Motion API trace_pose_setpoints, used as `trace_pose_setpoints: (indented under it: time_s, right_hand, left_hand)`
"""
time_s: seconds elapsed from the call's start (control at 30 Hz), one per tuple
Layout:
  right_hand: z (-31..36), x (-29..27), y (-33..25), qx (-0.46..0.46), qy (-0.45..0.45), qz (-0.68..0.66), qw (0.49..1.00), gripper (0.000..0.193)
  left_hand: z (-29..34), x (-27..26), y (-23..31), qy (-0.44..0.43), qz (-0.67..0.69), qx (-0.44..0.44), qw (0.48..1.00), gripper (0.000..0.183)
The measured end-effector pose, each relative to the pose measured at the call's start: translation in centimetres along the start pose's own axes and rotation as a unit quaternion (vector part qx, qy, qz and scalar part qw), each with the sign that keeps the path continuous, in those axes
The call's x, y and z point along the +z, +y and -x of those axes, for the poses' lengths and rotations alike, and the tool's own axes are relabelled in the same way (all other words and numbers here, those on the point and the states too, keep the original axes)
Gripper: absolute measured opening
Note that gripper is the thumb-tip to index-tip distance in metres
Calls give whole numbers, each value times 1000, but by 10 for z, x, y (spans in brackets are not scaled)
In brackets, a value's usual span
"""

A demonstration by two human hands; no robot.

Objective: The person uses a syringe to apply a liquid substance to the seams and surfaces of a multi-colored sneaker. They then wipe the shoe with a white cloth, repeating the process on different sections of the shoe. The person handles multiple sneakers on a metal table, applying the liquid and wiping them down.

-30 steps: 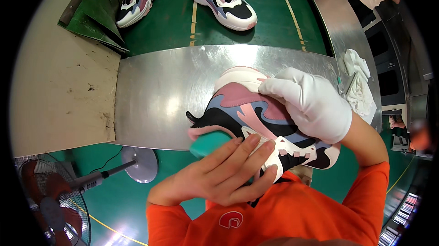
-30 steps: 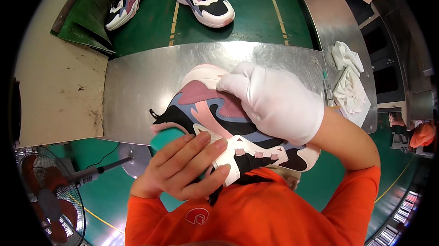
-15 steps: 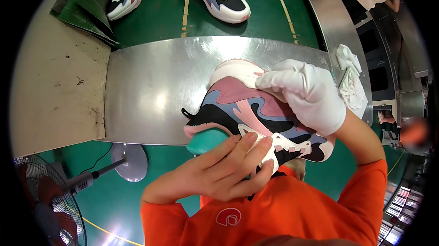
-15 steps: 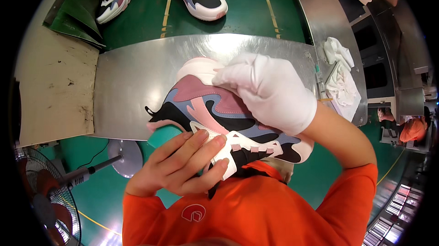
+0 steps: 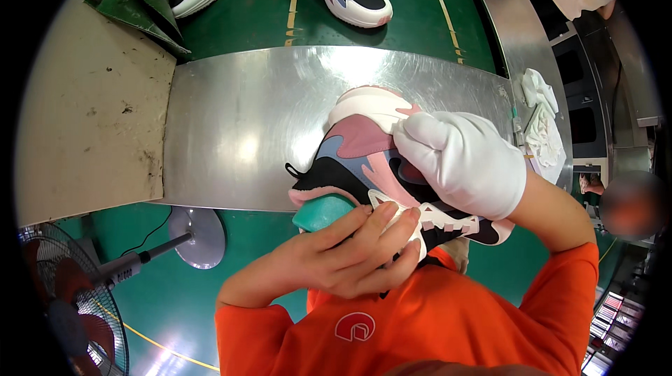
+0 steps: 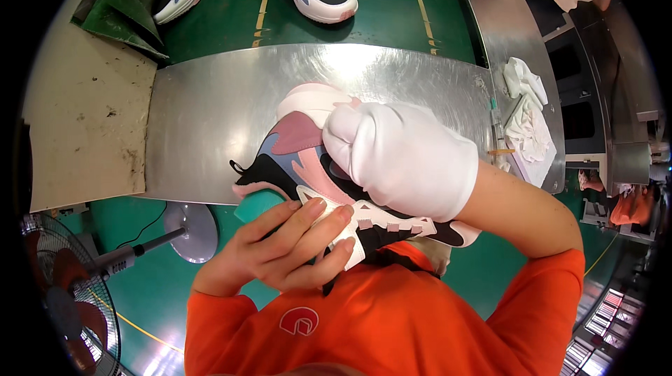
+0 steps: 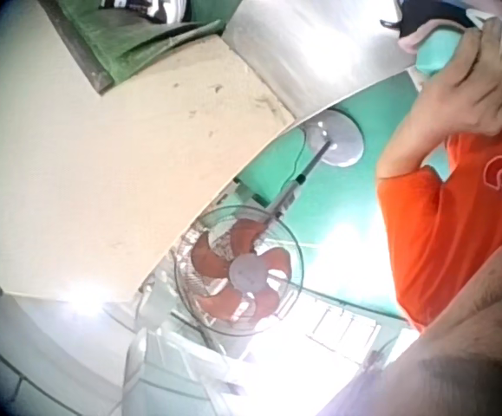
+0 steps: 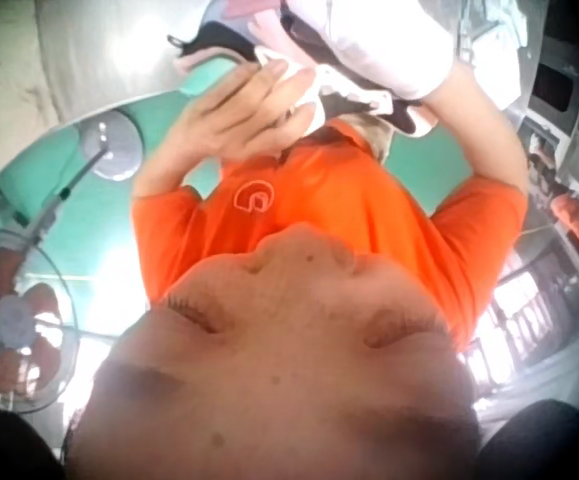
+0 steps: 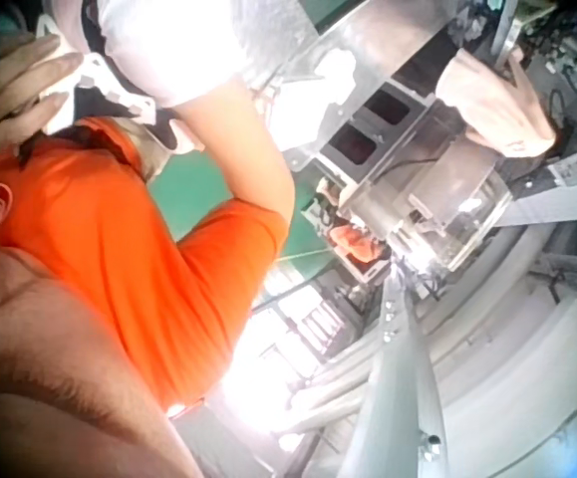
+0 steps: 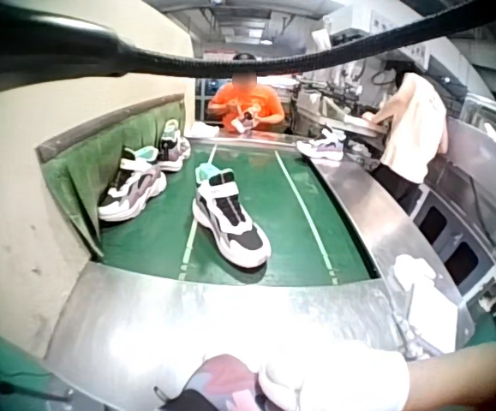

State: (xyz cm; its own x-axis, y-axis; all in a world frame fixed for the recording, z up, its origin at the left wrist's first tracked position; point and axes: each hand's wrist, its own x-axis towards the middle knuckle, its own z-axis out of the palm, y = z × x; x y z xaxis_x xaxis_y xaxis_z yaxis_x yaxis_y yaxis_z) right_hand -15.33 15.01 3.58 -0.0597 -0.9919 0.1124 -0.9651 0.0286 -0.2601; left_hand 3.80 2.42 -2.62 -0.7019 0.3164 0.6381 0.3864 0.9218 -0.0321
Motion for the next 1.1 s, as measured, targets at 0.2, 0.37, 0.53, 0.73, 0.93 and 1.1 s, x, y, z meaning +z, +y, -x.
trace_pose_setpoints:
  time_s: [0.2, 0.37, 0.53, 0.73, 0.93, 1.1]
  right_hand:
    - [5, 2, 0, 176, 117, -405, 890, 15]
    - [1, -10, -9, 363, 39, -328, 871, 39]
    - [15, 0, -6, 353, -28, -443, 824, 54]
    - [1, -18, -13, 437, -97, -478, 756, 50]
    - [-9, -21, -18, 473, -87, -495, 724, 43]
    - [-14, -15, -11, 450, -97, -510, 727, 46]
  left_hand:
    - [31, 20, 2, 47, 21, -36, 998, 27]
    - [48, 21, 9, 18, 35, -97, 994, 40]
    - [38, -11, 8, -110, 161, -154, 969, 51]
    - [3, -10, -47, -24, 276, -198, 940, 63]
    - [-40, 28, -78, -93, 386, -413, 820, 72]
    - [-50, 26, -82, -151, 488, -463, 724, 66]
